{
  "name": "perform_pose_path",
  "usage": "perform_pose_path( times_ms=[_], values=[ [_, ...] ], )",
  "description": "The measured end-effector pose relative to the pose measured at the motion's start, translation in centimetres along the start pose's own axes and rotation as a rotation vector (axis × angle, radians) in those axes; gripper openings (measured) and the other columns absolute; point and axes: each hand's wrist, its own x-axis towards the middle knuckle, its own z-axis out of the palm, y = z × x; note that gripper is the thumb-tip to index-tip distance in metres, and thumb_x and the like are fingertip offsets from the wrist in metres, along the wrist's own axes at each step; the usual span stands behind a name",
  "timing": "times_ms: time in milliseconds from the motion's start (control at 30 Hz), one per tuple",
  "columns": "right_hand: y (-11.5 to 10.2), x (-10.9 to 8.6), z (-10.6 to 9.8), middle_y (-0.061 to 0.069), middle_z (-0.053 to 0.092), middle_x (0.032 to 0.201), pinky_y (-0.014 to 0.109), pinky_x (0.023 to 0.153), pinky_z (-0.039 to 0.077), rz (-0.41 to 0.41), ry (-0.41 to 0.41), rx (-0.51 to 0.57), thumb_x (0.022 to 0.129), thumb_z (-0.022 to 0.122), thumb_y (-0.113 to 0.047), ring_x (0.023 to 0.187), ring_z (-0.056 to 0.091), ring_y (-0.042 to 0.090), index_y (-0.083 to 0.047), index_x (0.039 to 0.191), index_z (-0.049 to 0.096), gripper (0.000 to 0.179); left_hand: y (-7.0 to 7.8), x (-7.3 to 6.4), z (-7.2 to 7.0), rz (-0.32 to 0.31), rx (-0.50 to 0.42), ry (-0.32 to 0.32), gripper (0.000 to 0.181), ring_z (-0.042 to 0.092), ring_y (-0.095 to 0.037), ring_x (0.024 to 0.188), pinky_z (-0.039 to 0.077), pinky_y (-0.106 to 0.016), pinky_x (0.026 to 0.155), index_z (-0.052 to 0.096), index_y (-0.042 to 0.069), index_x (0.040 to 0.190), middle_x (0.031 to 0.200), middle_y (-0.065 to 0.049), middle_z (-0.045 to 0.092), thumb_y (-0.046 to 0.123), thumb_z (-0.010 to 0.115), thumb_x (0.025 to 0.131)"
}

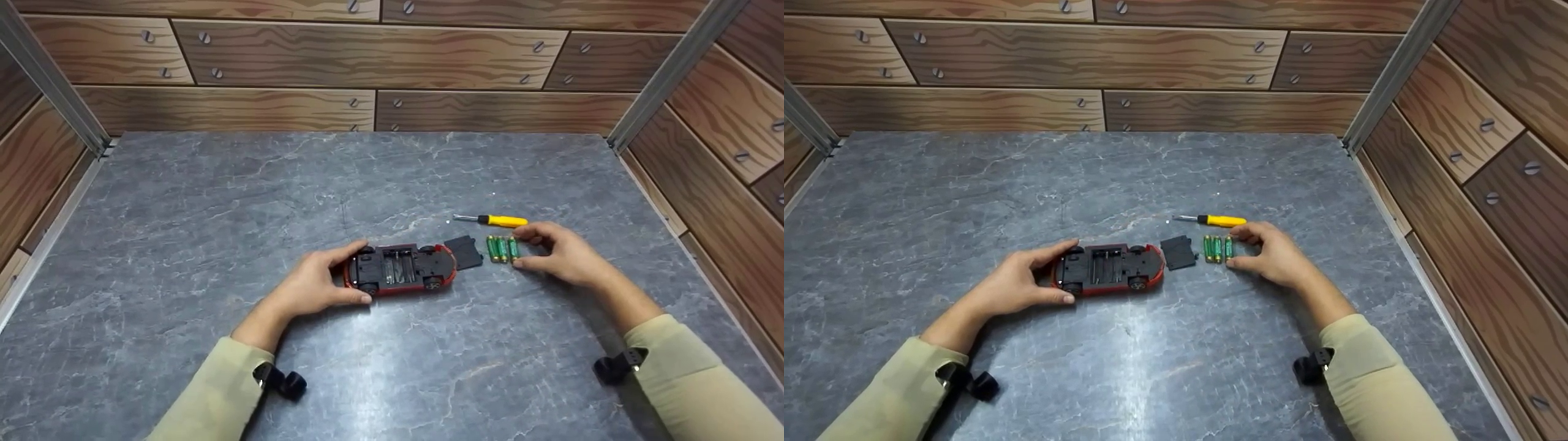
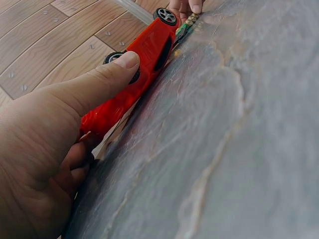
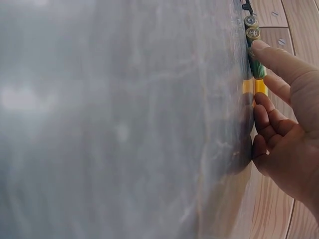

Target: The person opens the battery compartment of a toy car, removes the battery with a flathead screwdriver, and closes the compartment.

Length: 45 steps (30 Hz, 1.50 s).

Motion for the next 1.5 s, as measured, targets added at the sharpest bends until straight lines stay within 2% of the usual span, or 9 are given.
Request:
perform_pose_path(
  times_ms=[100, 267, 400, 533, 667, 800, 1000, 1233, 1500],
  values=[
    [-0.3, 0.0, -0.3, 0.019, 0.071, 0.123, 0.030, 0.099, 0.050, 0.005, 0.007, 0.006, 0.086, 0.090, -0.016, 0.112, 0.064, 0.033, 0.001, 0.132, 0.067, 0.054, 0.0, 0.1, 0.0, 0.003, 0.003, 0.000, 0.104, 0.057, -0.031, 0.137, 0.038, -0.050, 0.121, 0.048, 0.025, 0.162, 0.153, -0.013, 0.058, 0.042, 0.098, 0.073],
    [-1.3, 0.3, -0.4, 0.019, 0.071, 0.126, 0.048, 0.103, 0.049, -0.005, 0.044, -0.019, 0.086, 0.090, -0.013, 0.116, 0.064, 0.034, -0.001, 0.132, 0.068, 0.052, 0.0, 0.0, 0.1, 0.008, -0.006, 0.000, 0.104, 0.056, -0.031, 0.138, 0.037, -0.049, 0.122, 0.048, 0.024, 0.161, 0.153, -0.013, 0.058, 0.041, 0.098, 0.073],
    [-2.6, 0.8, 0.1, 0.016, 0.071, 0.127, 0.056, 0.102, 0.048, -0.063, 0.057, -0.063, 0.085, 0.091, -0.014, 0.117, 0.062, 0.034, -0.004, 0.130, 0.071, 0.050, 0.0, 0.0, 0.0, 0.011, -0.016, -0.002, 0.104, 0.058, -0.030, 0.136, 0.038, -0.050, 0.121, 0.047, 0.023, 0.162, 0.153, -0.014, 0.058, 0.041, 0.098, 0.073],
    [-3.9, 1.4, 1.0, 0.014, 0.070, 0.131, 0.061, 0.106, 0.047, -0.138, 0.016, -0.112, 0.084, 0.092, -0.017, 0.122, 0.062, 0.038, -0.006, 0.130, 0.072, 0.052, -0.1, 0.0, 0.0, 0.007, -0.013, -0.005, 0.104, 0.059, -0.030, 0.135, 0.039, -0.051, 0.120, 0.047, 0.024, 0.162, 0.152, -0.014, 0.058, 0.042, 0.098, 0.073],
    [-4.8, 2.1, 1.9, 0.013, 0.069, 0.137, 0.062, 0.114, 0.042, -0.196, -0.031, -0.165, 0.083, 0.093, -0.019, 0.132, 0.058, 0.041, -0.009, 0.132, 0.072, 0.054, 0.0, 0.0, -0.1, 0.006, -0.009, -0.001, 0.104, 0.058, -0.030, 0.135, 0.039, -0.050, 0.120, 0.047, 0.024, 0.162, 0.152, -0.013, 0.059, 0.041, 0.098, 0.073],
    [-5.3, 2.6, 2.5, 0.010, 0.070, 0.136, 0.062, 0.115, 0.041, -0.232, -0.050, -0.203, 0.081, 0.093, -0.019, 0.133, 0.058, 0.041, -0.010, 0.131, 0.073, 0.055, 0.0, 0.0, 0.0, 0.000, -0.015, -0.004, 0.104, 0.058, -0.030, 0.135, 0.038, -0.051, 0.121, 0.047, 0.024, 0.162, 0.153, -0.014, 0.058, 0.041, 0.098, 0.073],
    [-5.4, 3.1, 2.9, 0.010, 0.071, 0.134, 0.061, 0.113, 0.042, -0.229, -0.064, -0.207, 0.080, 0.093, -0.019, 0.130, 0.059, 0.040, -0.009, 0.130, 0.073, 0.055, 0.0, 0.0, 0.1, -0.009, -0.034, -0.011, 0.104, 0.060, -0.030, 0.133, 0.038, -0.051, 0.121, 0.047, 0.024, 0.162, 0.153, -0.015, 0.058, 0.040, 0.098, 0.072],
    [-5.2, 3.4, 3.4, 0.007, 0.074, 0.127, 0.055, 0.106, 0.046, -0.289, -0.070, -0.189, 0.078, 0.094, -0.017, 0.121, 0.062, 0.036, -0.007, 0.125, 0.074, 0.052, 0.0, 0.1, 0.1, -0.003, -0.030, -0.007, 0.104, 0.058, -0.030, 0.135, 0.037, -0.051, 0.122, 0.047, 0.024, 0.162, 0.153, -0.015, 0.057, 0.041, 0.098, 0.072],
    [-5.2, 3.7, 3.6, 0.009, 0.072, 0.132, 0.057, 0.111, 0.043, -0.269, -0.094, -0.200, 0.079, 0.093, -0.017, 0.128, 0.058, 0.038, -0.006, 0.128, 0.074, 0.054, 0.0, 0.0, 0.0, -0.003, -0.030, -0.008, 0.104, 0.057, -0.031, 0.136, 0.036, -0.051, 0.122, 0.047, 0.024, 0.162, 0.155, -0.014, 0.056, 0.041, 0.098, 0.072]
  ],
)
